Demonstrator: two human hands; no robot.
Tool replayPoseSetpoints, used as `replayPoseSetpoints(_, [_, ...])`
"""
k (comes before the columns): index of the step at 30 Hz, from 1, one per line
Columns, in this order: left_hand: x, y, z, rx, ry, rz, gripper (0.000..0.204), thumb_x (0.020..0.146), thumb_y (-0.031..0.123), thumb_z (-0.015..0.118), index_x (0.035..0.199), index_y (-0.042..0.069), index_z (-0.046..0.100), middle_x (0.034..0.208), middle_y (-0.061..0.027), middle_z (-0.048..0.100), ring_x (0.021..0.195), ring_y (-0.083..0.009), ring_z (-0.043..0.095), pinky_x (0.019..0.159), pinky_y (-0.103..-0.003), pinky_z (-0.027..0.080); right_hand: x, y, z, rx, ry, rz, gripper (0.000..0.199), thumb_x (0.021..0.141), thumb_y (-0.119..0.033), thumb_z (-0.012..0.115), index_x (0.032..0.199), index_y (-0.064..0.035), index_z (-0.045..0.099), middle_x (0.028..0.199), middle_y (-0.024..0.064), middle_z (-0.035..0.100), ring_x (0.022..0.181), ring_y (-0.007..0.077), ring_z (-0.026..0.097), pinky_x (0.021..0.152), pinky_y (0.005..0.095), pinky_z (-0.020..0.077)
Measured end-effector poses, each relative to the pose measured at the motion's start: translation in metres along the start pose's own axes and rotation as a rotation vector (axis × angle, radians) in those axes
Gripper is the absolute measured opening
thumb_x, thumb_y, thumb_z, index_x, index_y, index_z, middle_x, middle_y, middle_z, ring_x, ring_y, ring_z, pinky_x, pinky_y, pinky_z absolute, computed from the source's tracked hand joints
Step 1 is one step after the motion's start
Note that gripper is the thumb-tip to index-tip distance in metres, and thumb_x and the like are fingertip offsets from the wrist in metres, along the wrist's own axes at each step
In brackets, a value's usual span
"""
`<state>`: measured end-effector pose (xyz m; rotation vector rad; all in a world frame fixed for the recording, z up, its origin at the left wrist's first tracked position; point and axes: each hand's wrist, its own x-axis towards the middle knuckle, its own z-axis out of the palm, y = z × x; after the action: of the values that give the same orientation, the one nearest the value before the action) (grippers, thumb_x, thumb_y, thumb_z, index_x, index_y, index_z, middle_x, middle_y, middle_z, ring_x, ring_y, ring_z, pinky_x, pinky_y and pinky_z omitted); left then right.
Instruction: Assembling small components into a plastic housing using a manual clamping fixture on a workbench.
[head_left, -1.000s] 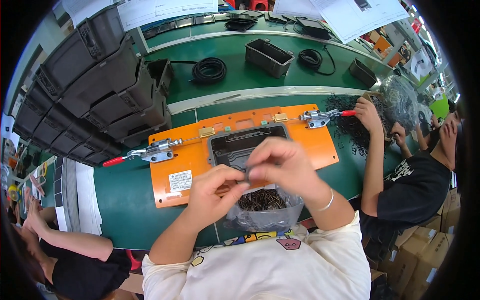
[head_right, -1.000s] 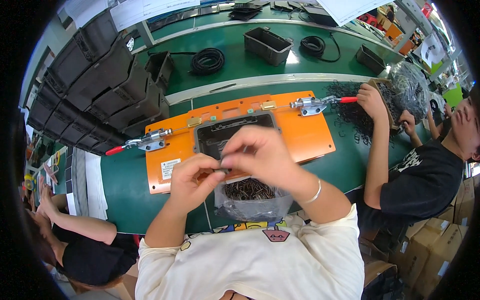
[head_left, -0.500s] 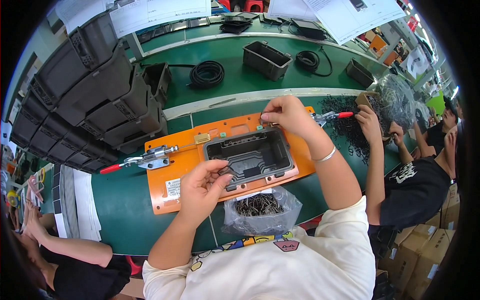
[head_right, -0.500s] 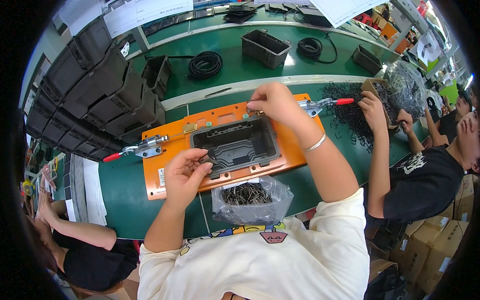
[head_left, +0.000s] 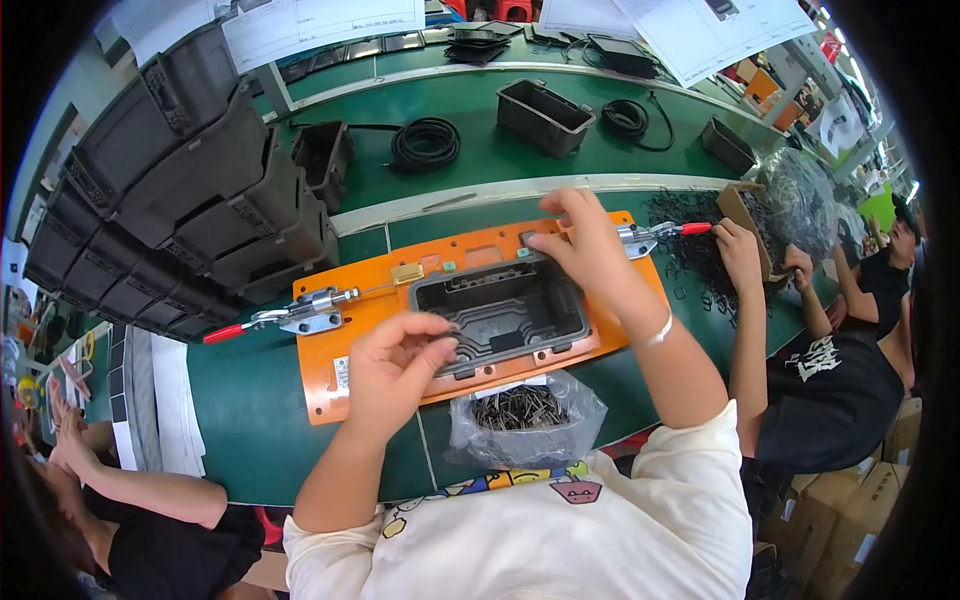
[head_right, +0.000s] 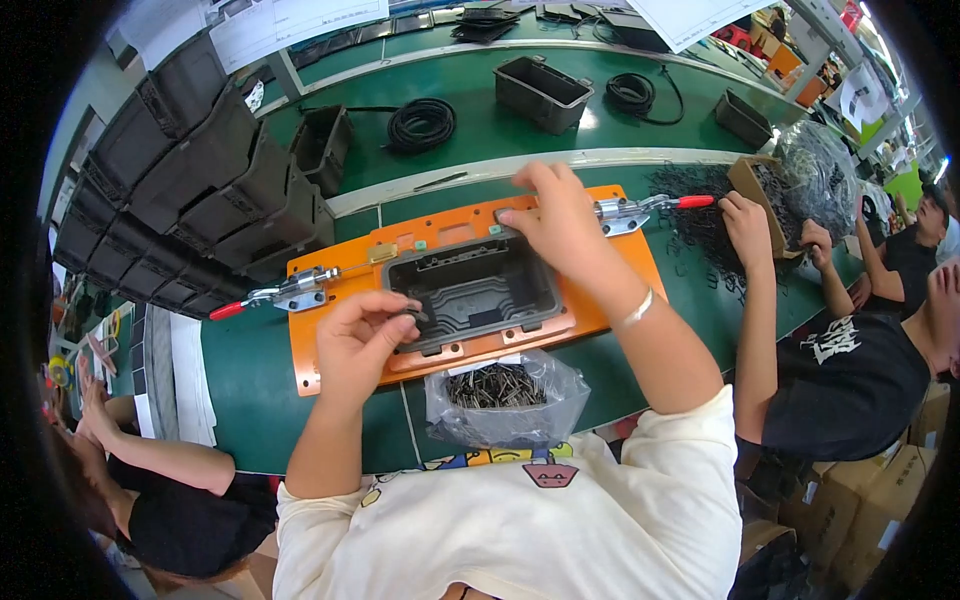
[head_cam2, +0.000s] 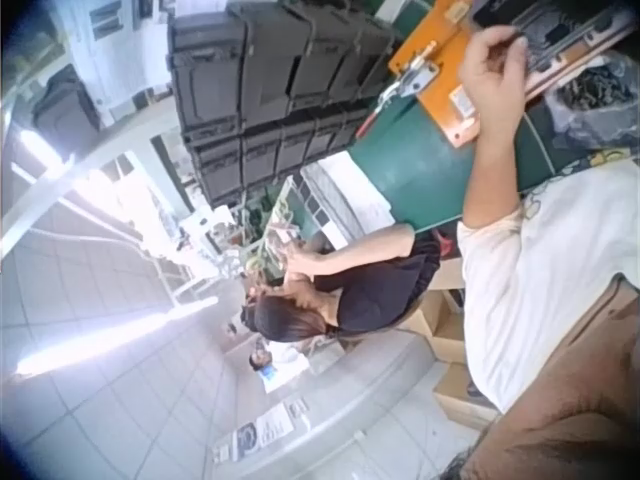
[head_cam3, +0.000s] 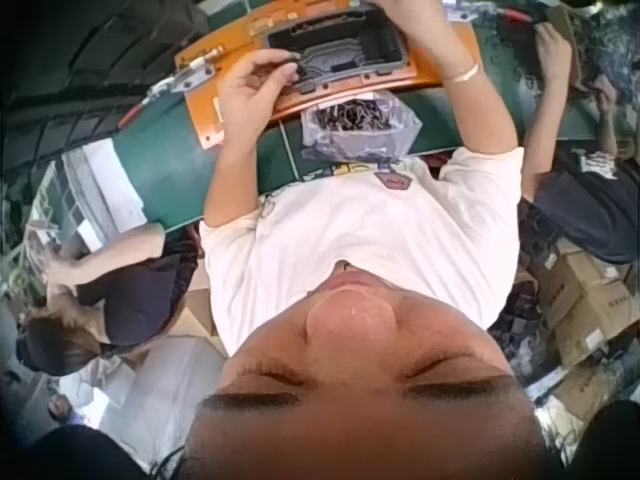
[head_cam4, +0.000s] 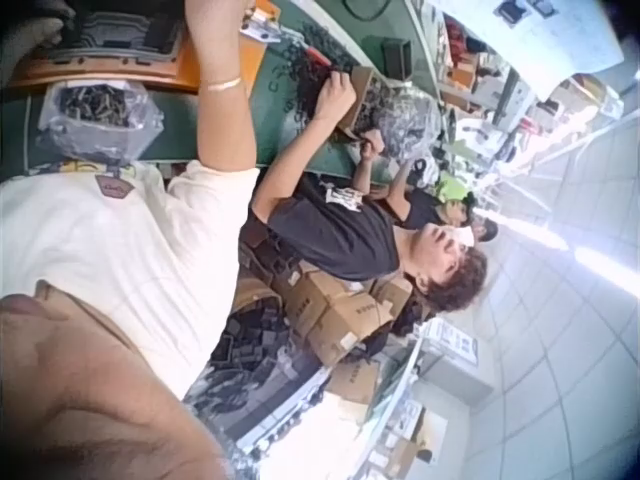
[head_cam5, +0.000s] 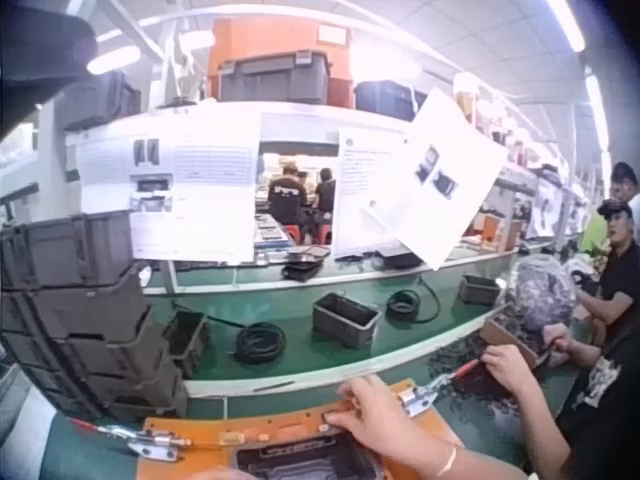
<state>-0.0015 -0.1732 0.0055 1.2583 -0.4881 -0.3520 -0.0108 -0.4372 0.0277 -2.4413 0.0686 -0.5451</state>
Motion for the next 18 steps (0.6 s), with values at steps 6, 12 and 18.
replayPoseSetpoints(6, [0.068,0.029,-0.024,0.756,0.08,0.142,0.01,0.077,0.005,0.072,0.083,-0.002,0.067,0.08,-0.0065,0.064,0.073,-0.012,0.062,0.063,-0.025,0.048,-0.076,-0.042,-0.008,-0.068,-0.165,-0.382,0.044,0.072,-0.032,0.075,0.104,-0.0055,0.06,0.101,0.0107,0.06,0.095,0.0291,0.056,0.083,0.0389,0.0408])
replayPoseSetpoints(12, [0.105,0.018,-0.022,0.802,-0.033,-0.077,0.011,0.078,0.007,0.072,0.084,-0.002,0.068,0.075,-0.0097,0.069,0.067,-0.0143,0.065,0.063,-0.027,0.051,-0.095,-0.039,0.021,-0.22,-0.105,-0.415,0.042,0.069,-0.037,0.074,0.097,-0.0077,0.063,0.08,0.0031,0.057,0.074,0.0218,0.054,0.071,0.0347,0.0369])
replayPoseSetpoints(18, [0.105,0.004,-0.02,0.821,-0.014,-0.154,0.011,0.078,0.01,0.072,0.084,0.001,0.069,0.076,-0.0099,0.067,0.069,-0.0179,0.066,0.064,-0.03,0.052,-0.095,-0.041,0.02,-0.196,-0.092,-0.401,0.038,0.069,-0.033,0.074,0.094,-0.0075,0.062,0.077,0.003,0.055,0.072,0.0215,0.052,0.069,0.0354,0.0358])
